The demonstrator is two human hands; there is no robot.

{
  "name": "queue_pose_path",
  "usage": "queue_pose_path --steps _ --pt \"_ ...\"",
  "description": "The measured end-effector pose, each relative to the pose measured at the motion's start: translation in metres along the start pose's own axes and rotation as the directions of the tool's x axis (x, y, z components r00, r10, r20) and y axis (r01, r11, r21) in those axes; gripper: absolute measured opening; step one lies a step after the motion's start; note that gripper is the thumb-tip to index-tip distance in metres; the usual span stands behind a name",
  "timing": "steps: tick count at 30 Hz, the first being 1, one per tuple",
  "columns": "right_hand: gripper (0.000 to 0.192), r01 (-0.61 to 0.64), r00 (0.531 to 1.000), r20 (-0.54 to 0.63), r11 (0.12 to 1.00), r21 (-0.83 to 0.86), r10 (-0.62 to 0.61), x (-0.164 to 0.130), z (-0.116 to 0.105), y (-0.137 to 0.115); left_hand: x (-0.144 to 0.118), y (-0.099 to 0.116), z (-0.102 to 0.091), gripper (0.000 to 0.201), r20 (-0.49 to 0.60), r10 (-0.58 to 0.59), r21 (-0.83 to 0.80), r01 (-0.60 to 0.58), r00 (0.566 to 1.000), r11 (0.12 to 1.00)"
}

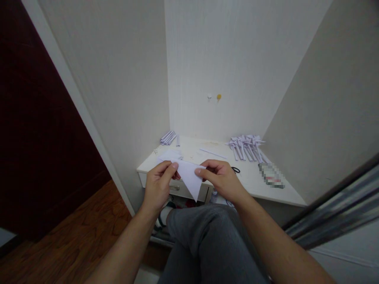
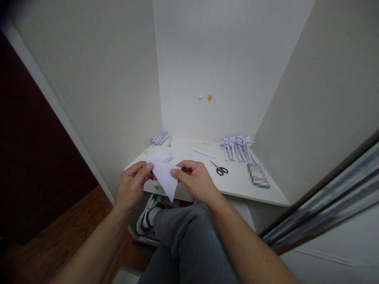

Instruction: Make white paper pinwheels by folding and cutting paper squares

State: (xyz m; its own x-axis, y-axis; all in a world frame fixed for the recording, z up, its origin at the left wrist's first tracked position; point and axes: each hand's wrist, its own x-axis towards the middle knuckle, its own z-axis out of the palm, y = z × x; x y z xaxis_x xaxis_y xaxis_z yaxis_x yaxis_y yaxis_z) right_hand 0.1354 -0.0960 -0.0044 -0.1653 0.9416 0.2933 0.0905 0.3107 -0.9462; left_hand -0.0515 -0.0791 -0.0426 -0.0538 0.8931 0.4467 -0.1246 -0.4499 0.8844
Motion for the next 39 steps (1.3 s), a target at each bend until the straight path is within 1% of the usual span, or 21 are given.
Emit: queue_pose_path --steps 4,6,8,12,14,16,17,18,19,21,22,24,27,29,31,32,33,34,36,38,39 --pt "0.02 -0.04 0.999 0.032 0.999 -0.019 0.041 0.018 0.002 0.019 0.019 -0.021 -0.007 0.016 -0.055 -0.054 -0.122 0.047 0.997 0.991" --pt "0.02 -0.084 0.994 0.069 0.995 -0.048 0.087 0.026 -0.001 0.029 0.028 -0.03 -0.008 0.011 -0.077 -0.075 -0.127 0.065 0.994 0.99" --pt "0.02 -0.122 0.986 0.103 0.99 -0.074 0.13 0.032 -0.005 0.04 0.036 -0.039 -0.007 0.015 -0.074 -0.074 -0.11 0.066 0.994 0.992" --pt "0.021 -0.151 0.978 0.134 0.985 -0.084 0.161 0.039 -0.014 0.058 0.053 -0.058 0.002 0.029 -0.036 -0.093 -0.082 0.089 0.995 0.993" --pt "0.021 -0.185 0.972 0.137 0.981 -0.066 0.192 0.042 -0.018 0.066 0.059 -0.068 0.008 0.029 -0.032 -0.126 -0.079 0.123 0.991 0.989" --pt "0.022 -0.225 0.966 0.119 0.974 -0.039 0.228 0.044 -0.022 0.074 0.058 -0.079 0.016 0.027 -0.026 -0.179 -0.114 0.175 0.983 0.978" --pt "0.024 -0.242 0.965 0.102 0.97 -0.022 0.243 0.045 -0.025 0.078 0.054 -0.084 0.02 0.028 -0.009 -0.217 -0.14 0.213 0.976 0.967" --pt "0.026 -0.251 0.965 0.077 0.968 0.005 0.25 0.046 -0.028 0.082 0.049 -0.089 0.024 0.03 0.033 -0.27 -0.146 0.272 0.962 0.951" --pt "0.029 -0.258 0.965 0.048 0.965 0.035 0.257 0.045 -0.032 0.086 0.043 -0.095 0.029 0.034 0.087 -0.323 -0.119 0.332 0.942 0.936" --pt "0.033 -0.262 0.965 -0.004 0.962 0.074 0.263 0.042 -0.04 0.095 0.028 -0.105 0.038 0.04 0.198 -0.392 -0.032 0.406 0.898 0.913" --pt "0.034 -0.266 0.963 -0.021 0.961 0.076 0.269 0.039 -0.044 0.099 0.022 -0.109 0.043 0.043 0.236 -0.414 0.003 0.426 0.879 0.905" --pt "0.036 -0.281 0.958 -0.045 0.957 0.078 0.285 0.032 -0.051 0.107 0.015 -0.116 0.052 0.044 0.263 -0.432 0.043 0.436 0.863 0.899" --pt "0.038 -0.301 0.95 -0.052 0.949 0.092 0.307 0.021 -0.058 0.115 0.019 -0.121 0.066 0.04 0.308 -0.432 0.019 0.449 0.848 0.893" --pt "0.036 -0.308 0.95 -0.042 0.95 0.04 0.31 0.019 -0.066 0.116 0.029 -0.119 0.072 0.039 0.35 -0.435 0.004 0.463 0.83 0.887" --pt "0.033 -0.317 0.948 -0.072 0.936 -0.153 0.31 0.022 -0.083 0.116 0.037 -0.116 0.077 0.038 0.346 -0.428 0.013 0.451 0.835 0.892" --pt "0.032 -0.326 0.945 -0.119 0.892 -0.315 0.303 0.025 -0.095 0.116 0.04 -0.113 0.078 0.038 0.329 -0.418 0.02 0.436 0.847 0.9" --pt "0.031 -0.361 0.932 -0.228 0.787 -0.501 0.282 0.028 -0.109 0.117 0.042 -0.11 0.078 0.039 0.314 -0.406 0.022 0.421 0.858 0.907" --pt "0.029 -0.401 0.914 -0.303 0.722 -0.564 0.27 0.031 -0.124 0.118 0.043 -0.106 0.078 0.038 0.307 -0.391 0.017 0.406 0.868 0.914" --pt "0.025 -0.469 0.881 -0.394 0.608 -0.641 0.263 0.036 -0.153 0.125 0.043 -0.097 0.077 0.037 0.323 -0.363 -0.01 0.387 0.874 0.922" --pt "0.021 -0.532 0.847 -0.453 0.469 -0.706 0.279 0.039 -0.174 0.136 0.041 -0.087 0.075 0.035 0.343 -0.343 -0.041 0.379 0.874 0.925" --pt "0.022 -0.542 0.84 -0.462 0.412 -0.732 0.283 0.041 -0.181 0.141 0.04 -0.083 0.074 0.034 0.346 -0.342 -0.05 0.381 0.874 0.923"
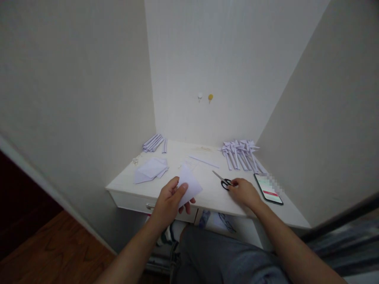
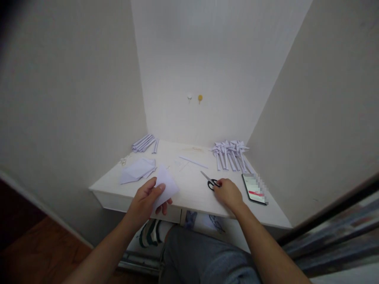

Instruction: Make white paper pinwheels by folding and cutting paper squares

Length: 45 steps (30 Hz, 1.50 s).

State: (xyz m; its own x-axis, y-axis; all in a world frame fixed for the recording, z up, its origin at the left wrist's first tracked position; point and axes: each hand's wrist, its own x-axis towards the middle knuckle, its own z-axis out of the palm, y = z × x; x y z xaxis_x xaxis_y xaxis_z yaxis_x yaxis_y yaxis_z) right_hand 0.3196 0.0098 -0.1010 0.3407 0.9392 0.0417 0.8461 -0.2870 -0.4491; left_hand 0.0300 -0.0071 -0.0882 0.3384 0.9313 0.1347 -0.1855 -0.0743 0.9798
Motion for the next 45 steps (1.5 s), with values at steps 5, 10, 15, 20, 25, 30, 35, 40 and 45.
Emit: queue_pose_path --steps 5,10,15,20,25,30,35,40,45 --pt "0.023 0.056 0.992 0.122 0.979 -0.195 -0.033 0.024 0.007 0.007 -0.009 0.016 -0.002 0.031 -0.075 0.04 -0.046 -0.043 0.996 0.998" --pt "0.015 0.135 0.957 0.286 0.944 -0.301 -0.045 0.039 -0.001 -0.005 -0.009 0.028 -0.008 0.029 -0.129 0.064 -0.064 -0.073 0.99 0.995" --pt "0.016 0.25 0.909 0.405 0.91 -0.331 -0.102 0.034 -0.008 -0.013 -0.006 0.029 -0.016 0.026 -0.123 0.074 -0.07 -0.083 0.99 0.994" --pt "0.019 0.292 0.904 0.399 0.905 -0.31 -0.155 0.019 -0.012 -0.014 -0.003 0.028 -0.016 0.026 -0.085 0.041 -0.088 -0.049 0.996 0.995" --pt "0.019 0.323 0.925 0.299 0.902 -0.288 -0.236 0.001 -0.006 -0.014 0.003 0.031 -0.01 0.026 -0.121 0.098 -0.113 -0.112 0.988 0.987" --pt "0.016 0.274 0.957 0.157 0.934 -0.229 -0.243 -0.007 0.005 -0.012 0.003 0.037 -0.005 0.021 -0.156 0.139 -0.083 -0.153 0.978 0.985" --pt "0.041 0.204 0.971 0.079 0.957 0.207 -0.224 -0.02 0.003 -0.041 0.005 0.047 0.0 0.021 -0.183 0.169 -0.02 -0.176 0.968 0.984" --pt "0.033 0.264 0.923 -0.023 0.588 0.765 -0.384 -0.051 -0.02 -0.104 0.01 0.056 0.004 0.019 -0.217 0.196 0.021 -0.197 0.956 0.98" --pt "0.016 0.268 0.927 -0.151 0.325 0.907 -0.344 -0.064 -0.03 -0.133 0.008 0.062 0.006 0.016 -0.143 0.191 0.067 -0.183 0.971 0.981"
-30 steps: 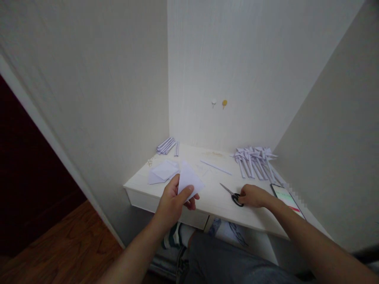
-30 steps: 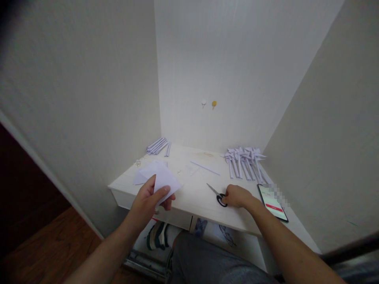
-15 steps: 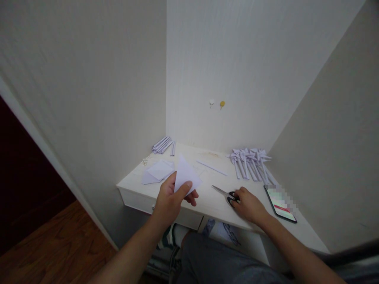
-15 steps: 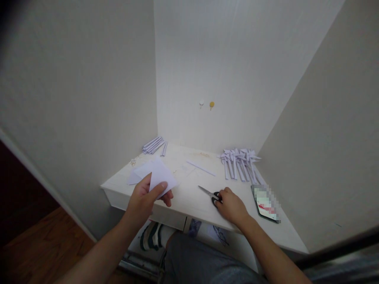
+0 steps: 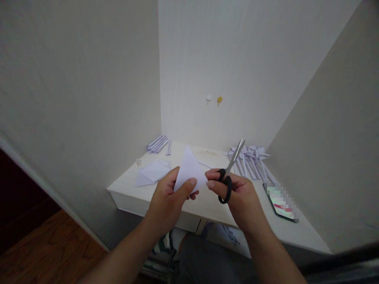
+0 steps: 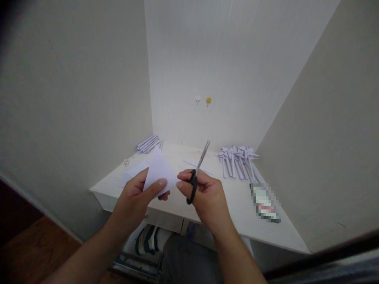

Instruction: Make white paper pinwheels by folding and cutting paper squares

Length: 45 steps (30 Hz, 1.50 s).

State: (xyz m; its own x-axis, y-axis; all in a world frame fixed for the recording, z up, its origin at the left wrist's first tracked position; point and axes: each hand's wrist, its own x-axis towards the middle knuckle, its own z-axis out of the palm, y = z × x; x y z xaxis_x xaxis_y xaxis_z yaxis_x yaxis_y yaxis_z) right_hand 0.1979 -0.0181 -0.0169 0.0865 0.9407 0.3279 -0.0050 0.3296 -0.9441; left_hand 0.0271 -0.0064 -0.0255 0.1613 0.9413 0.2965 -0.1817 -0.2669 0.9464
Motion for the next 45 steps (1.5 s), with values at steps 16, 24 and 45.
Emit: queue_pose_path --steps 16,24,45 --pt "0.013 -0.258 0.965 0.137 0.906 0.337 0.224 -0.019 -0.002 0.001 0.007 0.004 -0.005 0.02 0.327 -0.179 -0.072 0.214 0.928 0.974" --pt "0.012 -0.182 0.981 0.104 0.968 0.173 0.166 -0.027 -0.013 -0.002 0.011 0.009 -0.01 0.016 0.285 -0.111 -0.1 0.145 0.952 0.984" --pt "0.013 -0.005 0.974 0.192 0.866 -0.501 0.116 -0.053 -0.024 -0.013 -0.015 0.054 -0.021 0.017 0.013 -0.036 0.005 0.036 0.999 0.999"
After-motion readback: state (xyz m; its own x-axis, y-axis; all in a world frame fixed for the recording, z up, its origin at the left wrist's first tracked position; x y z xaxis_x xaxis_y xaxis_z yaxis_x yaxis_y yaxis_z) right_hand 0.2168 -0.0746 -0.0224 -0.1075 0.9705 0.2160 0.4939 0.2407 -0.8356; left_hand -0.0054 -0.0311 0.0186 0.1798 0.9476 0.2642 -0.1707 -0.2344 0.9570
